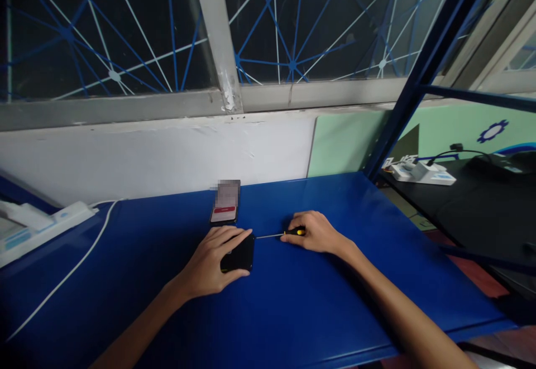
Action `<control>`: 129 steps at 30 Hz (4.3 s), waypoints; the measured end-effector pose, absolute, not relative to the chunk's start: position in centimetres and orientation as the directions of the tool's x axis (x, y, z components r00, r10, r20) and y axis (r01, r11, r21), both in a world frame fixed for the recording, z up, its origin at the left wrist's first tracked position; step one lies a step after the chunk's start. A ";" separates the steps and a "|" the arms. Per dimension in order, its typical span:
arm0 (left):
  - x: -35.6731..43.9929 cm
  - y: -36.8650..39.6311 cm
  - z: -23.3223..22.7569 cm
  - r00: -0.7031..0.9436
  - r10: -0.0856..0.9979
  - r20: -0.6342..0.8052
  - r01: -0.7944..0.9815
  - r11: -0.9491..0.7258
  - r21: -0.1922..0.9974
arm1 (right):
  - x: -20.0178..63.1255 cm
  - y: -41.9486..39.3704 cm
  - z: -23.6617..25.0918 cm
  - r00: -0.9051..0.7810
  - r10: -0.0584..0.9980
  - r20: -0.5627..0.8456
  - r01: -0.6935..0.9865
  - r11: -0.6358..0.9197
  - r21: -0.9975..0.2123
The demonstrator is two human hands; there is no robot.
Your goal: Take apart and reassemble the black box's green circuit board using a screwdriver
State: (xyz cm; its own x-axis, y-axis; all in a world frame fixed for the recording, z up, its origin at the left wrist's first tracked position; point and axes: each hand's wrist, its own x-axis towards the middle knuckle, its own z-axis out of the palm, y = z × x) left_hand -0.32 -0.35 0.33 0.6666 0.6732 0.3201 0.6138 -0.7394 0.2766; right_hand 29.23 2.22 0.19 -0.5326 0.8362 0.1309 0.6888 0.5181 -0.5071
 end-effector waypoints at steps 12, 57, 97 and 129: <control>-0.4 -0.4 0.3 0.682 0.670 0.292 0.620 -0.742 0.254 | 28.7 1.9 -0.1 -0.486 0.871 0.076 0.734 0.454 -0.506; -0.3 -0.4 0.7 0.702 0.645 0.300 0.595 -0.764 0.250 | 28.9 2.3 -0.5 -0.475 0.875 0.089 0.698 0.437 -0.567; -0.3 -0.5 0.8 0.689 0.660 0.301 0.611 -0.751 0.248 | 28.8 1.9 0.4 -0.509 0.851 0.132 0.699 0.498 -0.514; -0.4 -0.4 0.7 0.706 0.657 0.265 0.617 -0.754 0.226 | 28.7 1.8 0.2 -0.507 0.851 0.138 0.717 0.505 -0.480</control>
State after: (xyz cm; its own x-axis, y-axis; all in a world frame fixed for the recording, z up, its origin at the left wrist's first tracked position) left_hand -0.42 -0.38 0.69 0.7057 0.6570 0.2653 0.6170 -0.7539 0.2257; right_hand 28.69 1.80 0.23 -0.5073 0.8507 0.1377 0.7172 0.5054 -0.4798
